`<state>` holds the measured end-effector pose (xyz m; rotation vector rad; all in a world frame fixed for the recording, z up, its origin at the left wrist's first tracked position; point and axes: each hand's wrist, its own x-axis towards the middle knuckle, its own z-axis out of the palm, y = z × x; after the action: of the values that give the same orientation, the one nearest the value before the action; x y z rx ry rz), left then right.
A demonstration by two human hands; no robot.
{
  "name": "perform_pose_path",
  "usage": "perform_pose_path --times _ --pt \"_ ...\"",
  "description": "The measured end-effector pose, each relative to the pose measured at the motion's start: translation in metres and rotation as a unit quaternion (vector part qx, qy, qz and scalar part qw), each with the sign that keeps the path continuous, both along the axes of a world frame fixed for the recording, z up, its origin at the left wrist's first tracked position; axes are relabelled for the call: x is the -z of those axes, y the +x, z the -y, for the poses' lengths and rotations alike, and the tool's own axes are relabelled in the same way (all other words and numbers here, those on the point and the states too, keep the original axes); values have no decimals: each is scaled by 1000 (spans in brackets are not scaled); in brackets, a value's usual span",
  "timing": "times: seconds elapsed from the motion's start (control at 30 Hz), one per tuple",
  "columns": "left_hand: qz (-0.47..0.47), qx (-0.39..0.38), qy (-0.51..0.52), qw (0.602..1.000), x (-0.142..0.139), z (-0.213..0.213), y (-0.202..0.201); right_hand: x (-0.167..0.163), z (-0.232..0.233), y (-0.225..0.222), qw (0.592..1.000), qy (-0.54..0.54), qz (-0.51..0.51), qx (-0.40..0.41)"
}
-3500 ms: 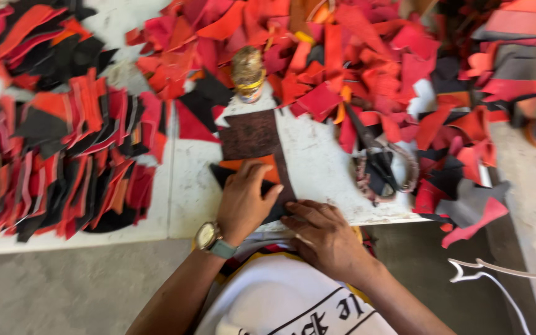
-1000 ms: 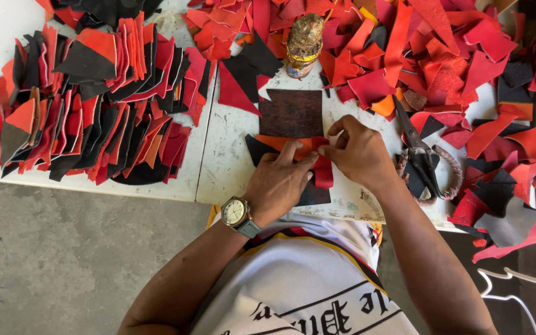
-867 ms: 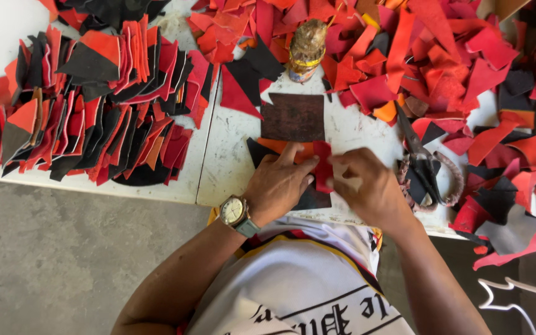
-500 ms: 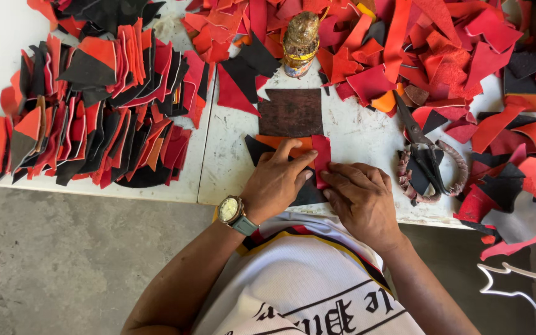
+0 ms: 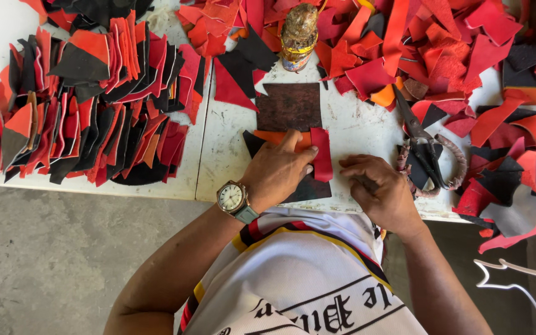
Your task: The person sits at a table covered with red, black and orange foam scraps and assembles a mosaic on a dark rectangular board, picking scraps one at a time and pressing them onto the board. They occasionally trim a scrap with scissors and dip pieces into a jar of glue before placing them.
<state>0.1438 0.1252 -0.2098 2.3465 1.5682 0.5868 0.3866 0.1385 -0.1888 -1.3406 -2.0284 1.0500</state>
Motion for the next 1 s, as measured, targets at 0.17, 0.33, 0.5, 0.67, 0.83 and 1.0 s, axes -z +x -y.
perform_pose_path --times 0.17,0.33,0.5,0.67,0.83,1.0 --pt "9 2 16 1000 4 0 0 -5 3 -8 981 167 46 -92" --pt "75 25 20 997 6 -4 -7 -23 4 -23 937 276 136 -163" --pt "176 -18 -40 983 -1 -15 -15 -34 -1 -31 935 287 146 -150" --pt "113 -44 -29 992 -1 -31 -12 -23 -2 -44 954 222 183 -85" --pt "228 -61 -47 971 8 -43 -20 -16 -13 -43 983 149 103 43" --pt "593 1 -180 785 18 -39 -22 -25 -21 -31 993 64 -68 75"
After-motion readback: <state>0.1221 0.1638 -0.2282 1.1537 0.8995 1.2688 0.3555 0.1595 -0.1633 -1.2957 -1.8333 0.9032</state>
